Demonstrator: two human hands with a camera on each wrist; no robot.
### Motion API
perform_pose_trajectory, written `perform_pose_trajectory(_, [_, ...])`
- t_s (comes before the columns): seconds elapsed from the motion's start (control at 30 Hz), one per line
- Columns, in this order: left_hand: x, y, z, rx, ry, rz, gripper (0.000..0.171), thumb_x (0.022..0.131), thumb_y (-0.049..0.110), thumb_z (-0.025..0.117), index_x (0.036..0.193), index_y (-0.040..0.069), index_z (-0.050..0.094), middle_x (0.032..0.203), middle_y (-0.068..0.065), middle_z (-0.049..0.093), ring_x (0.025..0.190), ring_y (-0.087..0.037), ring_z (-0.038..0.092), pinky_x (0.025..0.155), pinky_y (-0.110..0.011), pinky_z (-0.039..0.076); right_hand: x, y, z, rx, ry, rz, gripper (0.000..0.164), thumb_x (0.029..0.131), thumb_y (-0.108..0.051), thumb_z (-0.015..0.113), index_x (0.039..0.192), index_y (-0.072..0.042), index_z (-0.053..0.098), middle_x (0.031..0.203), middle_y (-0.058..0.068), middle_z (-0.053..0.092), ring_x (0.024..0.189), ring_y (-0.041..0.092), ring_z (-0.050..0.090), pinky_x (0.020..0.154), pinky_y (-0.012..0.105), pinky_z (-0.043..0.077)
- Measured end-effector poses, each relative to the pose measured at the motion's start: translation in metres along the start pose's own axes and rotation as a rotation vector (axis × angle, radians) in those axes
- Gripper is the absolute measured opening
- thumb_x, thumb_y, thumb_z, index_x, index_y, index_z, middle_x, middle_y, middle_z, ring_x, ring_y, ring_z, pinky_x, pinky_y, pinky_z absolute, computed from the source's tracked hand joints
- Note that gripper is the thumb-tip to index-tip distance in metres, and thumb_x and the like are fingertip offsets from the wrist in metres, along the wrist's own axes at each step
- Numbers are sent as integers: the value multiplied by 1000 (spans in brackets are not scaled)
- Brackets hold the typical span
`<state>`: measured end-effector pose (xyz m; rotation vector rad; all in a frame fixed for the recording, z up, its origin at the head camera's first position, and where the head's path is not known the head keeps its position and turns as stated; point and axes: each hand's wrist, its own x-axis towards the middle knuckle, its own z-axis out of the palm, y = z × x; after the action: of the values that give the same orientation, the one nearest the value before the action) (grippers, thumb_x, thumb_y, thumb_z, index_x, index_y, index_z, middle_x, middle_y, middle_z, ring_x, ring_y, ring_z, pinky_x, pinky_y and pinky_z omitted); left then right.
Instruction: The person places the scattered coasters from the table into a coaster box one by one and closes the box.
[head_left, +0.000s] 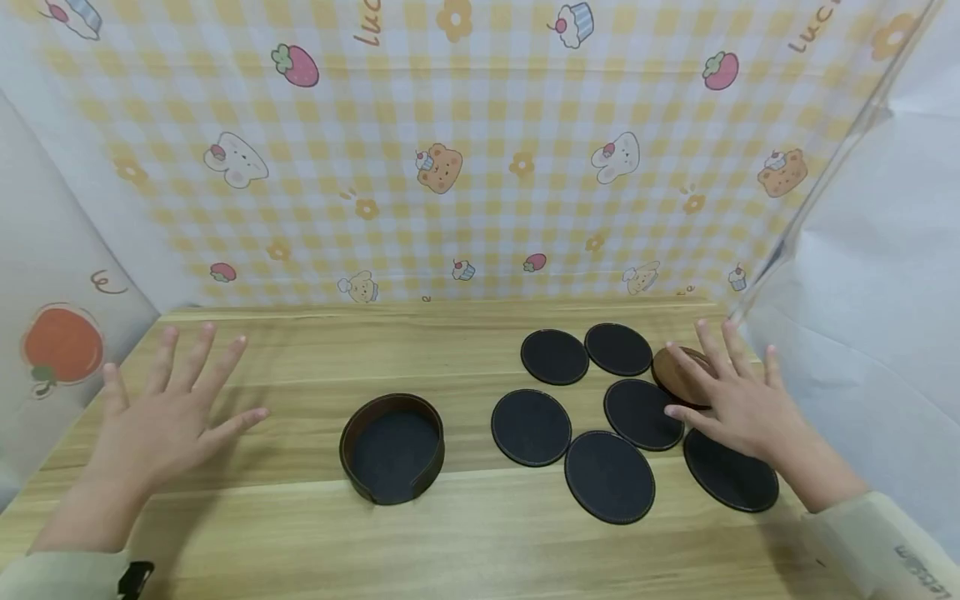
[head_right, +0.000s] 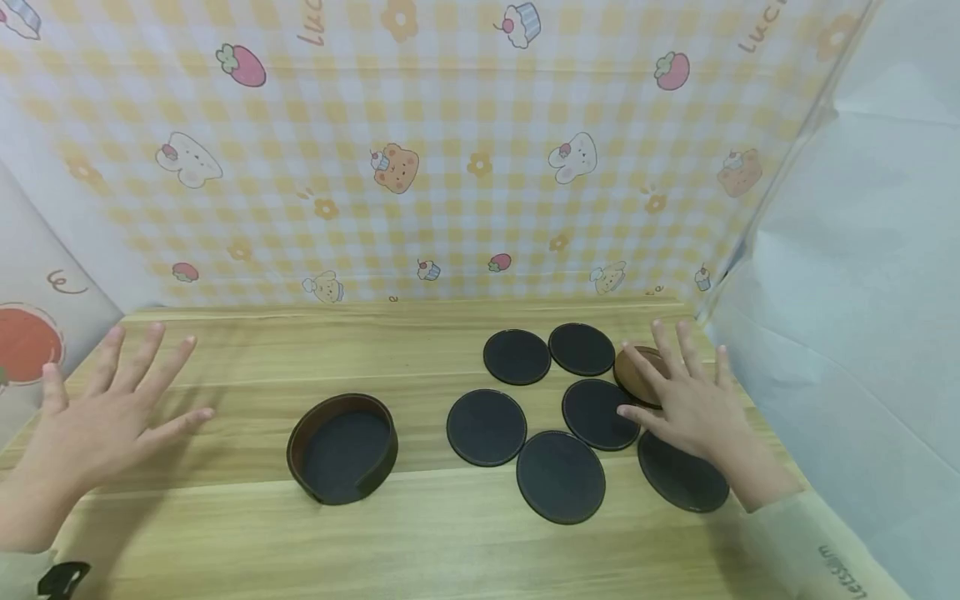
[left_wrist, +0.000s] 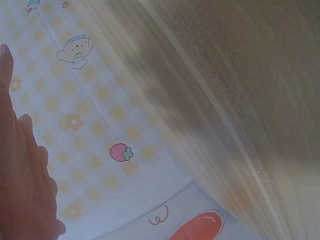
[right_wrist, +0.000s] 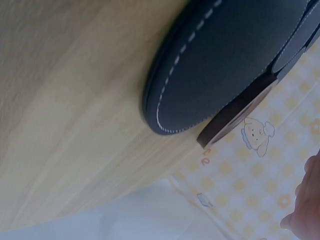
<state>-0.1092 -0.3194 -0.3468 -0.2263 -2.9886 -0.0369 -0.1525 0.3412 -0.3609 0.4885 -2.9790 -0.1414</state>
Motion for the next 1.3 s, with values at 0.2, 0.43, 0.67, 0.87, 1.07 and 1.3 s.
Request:
perform_pose_trajectory(0.2, [-2,1,0,2,6,12,93,93,67,51,160,32,-3,164,2,-24,147,-27,-34,97,-72,-32,0,-3,1,21,31,-20,86,92,-66,53,160,-33,13,168,8,-12,152,33,-21,107,81,-5])
perform_pose_trajectory(0.43, [-8,6,-1,-4,5,21,93,92,66,52,160,34,-4,164,3,-24,147,-26,-34,97,-69,-34,0,-9,5,40,44,-40,86,91,-65,56,160,-31,16,168,8,-12,153,34,-19,108,80,-5])
perform_pose_trajectory(0.67, [-13,13,-3,6,1,32,94,92,66,52,159,34,-5,165,2,-22,147,-27,-34,97,-68,-34,4,-17,9,52,51,-71,86,91,-64,56,160,-32,16,168,10,-7,153,32,-19,110,79,-4])
perform_pose_trajectory(0.87, [-16,19,-3,13,19,48,94,91,67,54,160,35,-1,166,1,-17,148,-26,-31,99,-64,-35,8,-26,9,42,54,-83,87,89,-65,58,159,-32,18,169,11,-1,154,32,-17,111,78,1])
perform_pose_trajectory(1.07, [-18,25,1,11,18,64,95,90,67,55,160,35,-1,166,2,-16,149,-26,-31,100,-64,-35,11,-37,10,33,40,-116,88,89,-67,56,159,-32,17,169,8,-5,154,32,-15,113,76,1])
perform_pose_trajectory(1.3, [-18,35,3,-8,27,109,96,90,66,57,160,33,0,167,3,-12,151,-24,-28,102,-67,-31,18,-49,8,32,22,-167,86,91,-67,55,159,-32,17,169,8,-7,155,32,-14,111,78,10])
